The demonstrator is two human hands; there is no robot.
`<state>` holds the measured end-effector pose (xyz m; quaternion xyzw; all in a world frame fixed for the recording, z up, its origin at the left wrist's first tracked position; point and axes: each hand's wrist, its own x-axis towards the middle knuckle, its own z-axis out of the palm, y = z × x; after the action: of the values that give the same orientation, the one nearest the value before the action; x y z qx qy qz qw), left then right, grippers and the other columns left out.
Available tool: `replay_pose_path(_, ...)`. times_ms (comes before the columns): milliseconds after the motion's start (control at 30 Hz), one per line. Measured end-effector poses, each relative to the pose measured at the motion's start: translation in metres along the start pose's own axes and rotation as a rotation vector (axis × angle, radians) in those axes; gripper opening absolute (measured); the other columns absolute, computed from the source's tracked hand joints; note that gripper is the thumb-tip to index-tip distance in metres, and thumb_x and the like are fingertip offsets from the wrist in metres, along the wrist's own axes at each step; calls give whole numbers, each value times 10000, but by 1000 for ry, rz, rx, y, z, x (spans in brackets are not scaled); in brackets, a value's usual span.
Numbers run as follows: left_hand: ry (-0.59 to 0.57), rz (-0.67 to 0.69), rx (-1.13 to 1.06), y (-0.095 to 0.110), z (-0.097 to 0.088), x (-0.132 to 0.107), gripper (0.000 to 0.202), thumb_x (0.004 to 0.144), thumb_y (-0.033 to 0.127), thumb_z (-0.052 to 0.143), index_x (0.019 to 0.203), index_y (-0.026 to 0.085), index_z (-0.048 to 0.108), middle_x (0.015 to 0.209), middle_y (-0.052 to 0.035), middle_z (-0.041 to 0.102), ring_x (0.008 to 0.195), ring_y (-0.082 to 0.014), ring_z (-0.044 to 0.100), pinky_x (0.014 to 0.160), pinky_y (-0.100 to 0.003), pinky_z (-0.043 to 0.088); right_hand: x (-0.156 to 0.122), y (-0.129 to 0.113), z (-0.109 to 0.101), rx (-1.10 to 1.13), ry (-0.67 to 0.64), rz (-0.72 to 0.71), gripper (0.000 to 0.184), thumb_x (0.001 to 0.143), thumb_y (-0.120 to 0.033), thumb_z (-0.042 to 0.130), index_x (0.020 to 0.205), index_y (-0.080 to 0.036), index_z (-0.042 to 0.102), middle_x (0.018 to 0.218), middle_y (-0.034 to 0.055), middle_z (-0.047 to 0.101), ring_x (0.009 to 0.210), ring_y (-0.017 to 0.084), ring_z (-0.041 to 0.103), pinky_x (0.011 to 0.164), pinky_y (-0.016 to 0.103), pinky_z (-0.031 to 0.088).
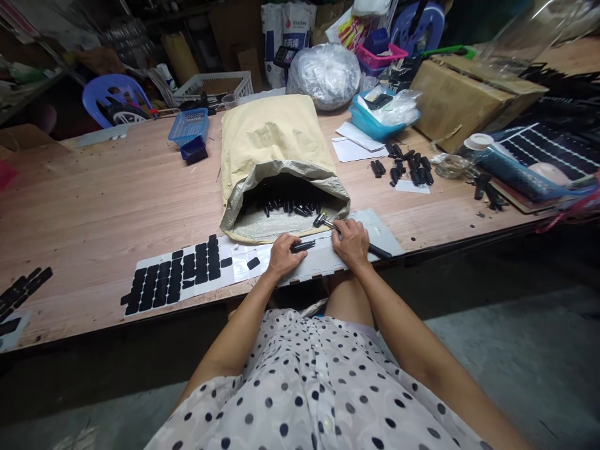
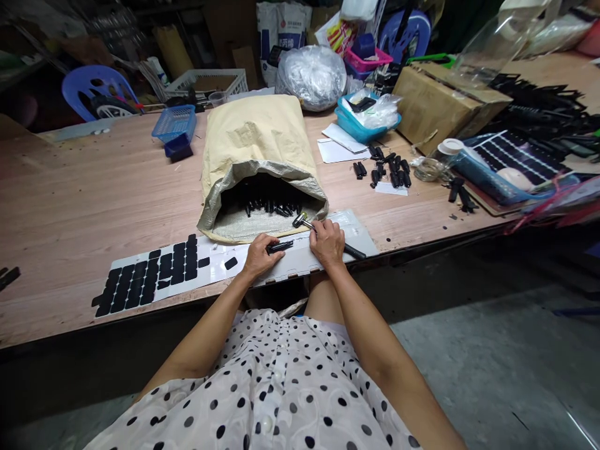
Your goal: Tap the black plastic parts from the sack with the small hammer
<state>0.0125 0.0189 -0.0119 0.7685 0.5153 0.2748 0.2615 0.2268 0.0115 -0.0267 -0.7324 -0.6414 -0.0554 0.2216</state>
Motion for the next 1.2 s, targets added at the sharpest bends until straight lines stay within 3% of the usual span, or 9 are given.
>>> replay_pose_path(200,-25,-30,-41,-1,-1,2,116,800,241,743,912,211,732,904,-24,627,815,-182,597,767,-323,526,1,0,0,14,-1,0,286,929,-229,510,1106,-231,735,983,106,637,925,256,471,761,344,311)
replay_pose_path(400,-39,-61,58,7,3,5,119,803,228,766,921,236,759,900,-32,644,940,-234,596,894,-384,485,0,1,1,26,-13,0,298,934,-234,511,1132,-235,732,1005,110,647,932,256,478,750,346,312)
replay_pose_path(667,-46,-98,71,10,8,8,134,802,275,785,933,251,776,915,-32,656,962,-235,587,911,-379,458,4,8,-16,152,-19,-35,321,956,-251,482,1155,-248,734,966,94,673,923,251,548,778,350,408)
replay_pose_path(767,-43,-113,59,10,9,9,145,799,276,786,943,261,780,917,-27,657,964,-233,584,908,-377,458,-7,4,-30,280,23,-81,355,988,-274,430,1203,-258,712,1000,86,688,946,243,592,850,359,467)
replay_pose_path(900,-36,-149,44,13,10,10,121,780,262,794,900,269,779,911,-20,662,967,-233,583,921,-380,458,-31,-7,-41,401,-33,-119,355,1000,-307,428,1202,-266,718,987,70,708,919,221,643,845,339,516)
replay_pose_path(1033,-33,-183,32,18,9,11,118,764,250,799,877,278,779,902,-15,666,968,-233,588,918,-377,463,-44,-14,-44,413,-76,-99,336,988,-296,460,1170,-277,741,948,59,715,883,210,661,782,314,532)
replay_pose_path(1200,-21,-196,27,20,11,11,116,761,254,801,871,281,781,899,-13,663,965,-226,588,916,-372,459,-50,-16,-47,374,-38,-129,357,1005,-294,441,1199,-291,741,927,54,711,865,195,657,752,291,521)
